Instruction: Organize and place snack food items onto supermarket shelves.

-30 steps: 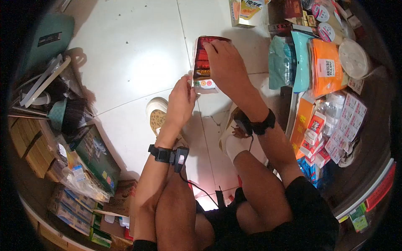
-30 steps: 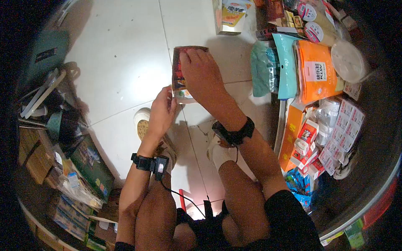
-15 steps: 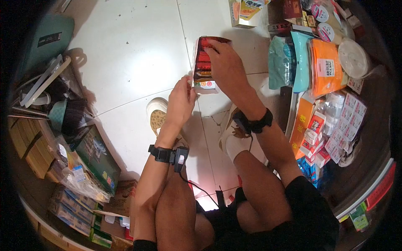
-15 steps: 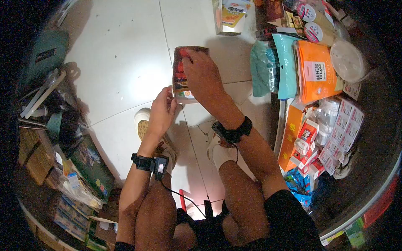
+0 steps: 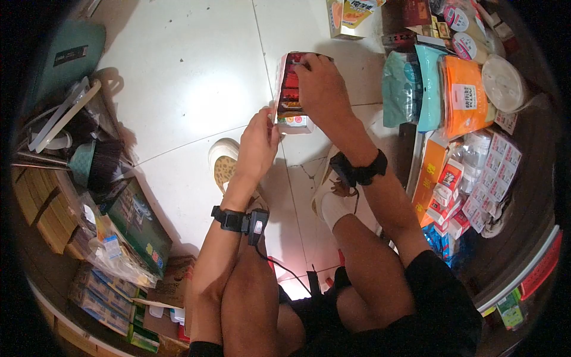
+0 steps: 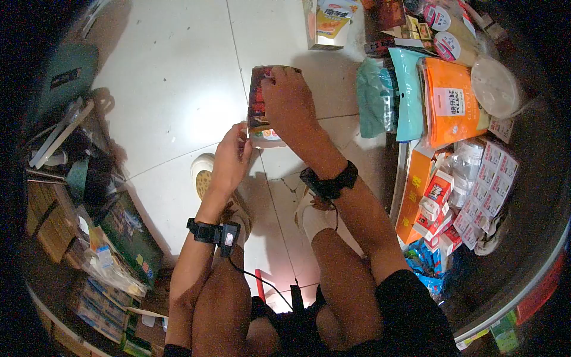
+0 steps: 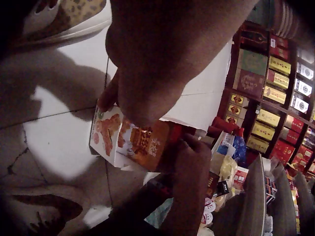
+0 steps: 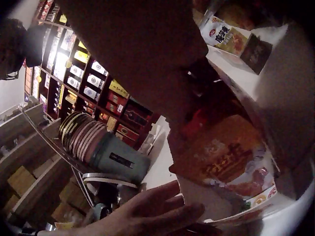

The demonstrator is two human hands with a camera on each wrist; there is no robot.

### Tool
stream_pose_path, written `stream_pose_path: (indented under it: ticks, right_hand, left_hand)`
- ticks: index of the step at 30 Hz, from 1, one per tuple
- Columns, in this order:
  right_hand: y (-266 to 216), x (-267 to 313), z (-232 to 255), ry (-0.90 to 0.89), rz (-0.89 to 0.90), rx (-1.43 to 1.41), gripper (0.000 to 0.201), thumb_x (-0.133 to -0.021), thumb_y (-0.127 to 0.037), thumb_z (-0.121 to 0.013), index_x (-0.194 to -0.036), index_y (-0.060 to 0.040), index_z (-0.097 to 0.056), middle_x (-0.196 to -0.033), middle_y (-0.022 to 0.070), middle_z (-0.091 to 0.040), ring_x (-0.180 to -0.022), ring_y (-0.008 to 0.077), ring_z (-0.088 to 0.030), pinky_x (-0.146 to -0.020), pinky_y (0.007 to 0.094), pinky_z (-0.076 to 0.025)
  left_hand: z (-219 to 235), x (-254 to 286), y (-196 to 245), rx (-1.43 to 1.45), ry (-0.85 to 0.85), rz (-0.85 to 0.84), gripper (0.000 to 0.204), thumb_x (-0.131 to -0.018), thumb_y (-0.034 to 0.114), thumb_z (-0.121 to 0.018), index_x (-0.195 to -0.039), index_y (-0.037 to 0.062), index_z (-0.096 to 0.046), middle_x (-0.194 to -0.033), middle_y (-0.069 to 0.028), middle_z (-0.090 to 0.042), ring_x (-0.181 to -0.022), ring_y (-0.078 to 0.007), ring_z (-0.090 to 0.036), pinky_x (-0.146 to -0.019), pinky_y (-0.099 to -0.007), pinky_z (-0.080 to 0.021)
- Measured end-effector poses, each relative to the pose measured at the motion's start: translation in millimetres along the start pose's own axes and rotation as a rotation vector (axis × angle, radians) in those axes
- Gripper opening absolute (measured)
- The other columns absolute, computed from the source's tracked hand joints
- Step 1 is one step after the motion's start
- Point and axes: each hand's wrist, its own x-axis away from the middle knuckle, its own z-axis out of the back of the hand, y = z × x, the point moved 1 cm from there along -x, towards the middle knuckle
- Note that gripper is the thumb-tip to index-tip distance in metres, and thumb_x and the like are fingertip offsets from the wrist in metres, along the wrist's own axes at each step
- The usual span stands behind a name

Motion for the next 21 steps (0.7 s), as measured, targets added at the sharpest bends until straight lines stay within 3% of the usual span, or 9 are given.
stream_pose_path:
  ticks: [2,4,5,8,11,13,15,21]
  right_hand:
    - [0,1,-1,0.115,0.05,-0.042,0.027,-0.085,-0.006,-0.066,-0.109,0.0019,-0.071,-0.112,0.0203,-0.069,-0.105,0.0332,-0.064,-0.094,0.0432,-0.053]
    - [-1,0,-2,0.111,0.035,-0.047,0.022,-0.082,-0.008,-0.068,-0.102,0.0002,-0.07,-0.105,0.0187,-0.07,-0.102,0.0343,-0.066,-0.091,0.0451,-0.053]
    - [-1,0,-2,0.107,0.018,-0.051,0.018,-0.08,-0.01,-0.069,-0.095,-0.0015,-0.069,-0.099,0.0172,-0.072,-0.098,0.0355,-0.067,-0.089,0.047,-0.054]
    - [-2,-4,-3,0.017,-0.026,-0.033,0.018,-0.079,-0.01,-0.07,-0.096,-0.0034,-0.069,-0.088,0.0138,-0.073,-0.085,0.0363,-0.07,-0.087,0.047,-0.055]
    - [2,-8,0,0.011,-0.048,-0.036,0.015,-0.08,-0.01,-0.069,-0.094,-0.0047,-0.069,-0.087,0.0132,-0.074,-0.079,0.0367,-0.071,-0.083,0.0475,-0.055]
    - [5,-6,2,0.024,-0.035,-0.045,0.015,-0.081,-0.011,-0.068,-0.095,-0.0053,-0.069,-0.088,0.0134,-0.074,-0.08,0.0364,-0.071,-0.082,0.0474,-0.055]
    - [7,-4,6,0.034,-0.022,-0.057,0.016,-0.081,-0.011,-0.068,-0.097,-0.006,-0.07,-0.089,0.0137,-0.074,-0.082,0.0361,-0.071,-0.081,0.0473,-0.055]
    - [8,4,20,0.309,-0.007,-0.218,0.023,-0.085,-0.007,-0.064,-0.106,-0.0048,-0.072,-0.097,0.0159,-0.073,-0.092,0.036,-0.071,-0.085,0.0448,-0.058]
  left_hand:
    - [0,0,-1,0.002,0.003,-0.008,0.036,-0.096,0.004,-0.06,-0.131,-0.0024,-0.053,-0.106,-0.0229,-0.065,-0.095,-0.0406,-0.067,-0.083,-0.0484,-0.053]
    - [0,-1,-1,-0.07,0.026,-0.049,0.037,-0.099,0.005,-0.06,-0.134,-0.0028,-0.053,-0.105,-0.0223,-0.069,-0.089,-0.0336,-0.07,-0.081,-0.0429,-0.055]
    - [0,0,0,-0.07,0.026,-0.049,0.037,-0.099,0.005,-0.06,-0.134,-0.0028,-0.053,-0.105,-0.0223,-0.069,-0.089,-0.0336,-0.07,-0.081,-0.0429,-0.055]
    - [0,1,0,-0.021,0.014,-0.026,0.037,-0.099,0.005,-0.059,-0.134,-0.0028,-0.053,-0.106,-0.0225,-0.069,-0.09,-0.034,-0.07,-0.082,-0.043,-0.055]
    - [-1,0,-4,-0.088,0.019,-0.046,0.037,-0.099,0.005,-0.059,-0.134,-0.0029,-0.053,-0.106,-0.0228,-0.069,-0.09,-0.034,-0.07,-0.082,-0.0429,-0.056]
    - [-2,-1,-5,-0.002,-0.003,-0.008,0.036,-0.097,0.005,-0.059,-0.131,-0.0019,-0.053,-0.108,-0.0233,-0.065,-0.095,-0.0408,-0.066,-0.084,-0.0499,-0.053]
    - [0,0,-2,-0.009,0.002,-0.014,0.036,-0.097,0.005,-0.059,-0.132,-0.0022,-0.053,-0.108,-0.0236,-0.065,-0.096,-0.0407,-0.066,-0.084,-0.0497,-0.053]
    - [-1,0,-4,-0.014,0.028,-0.043,0.036,-0.097,0.005,-0.06,-0.132,-0.0039,-0.054,-0.106,-0.0243,-0.066,-0.094,-0.0409,-0.067,-0.083,-0.0491,-0.053]
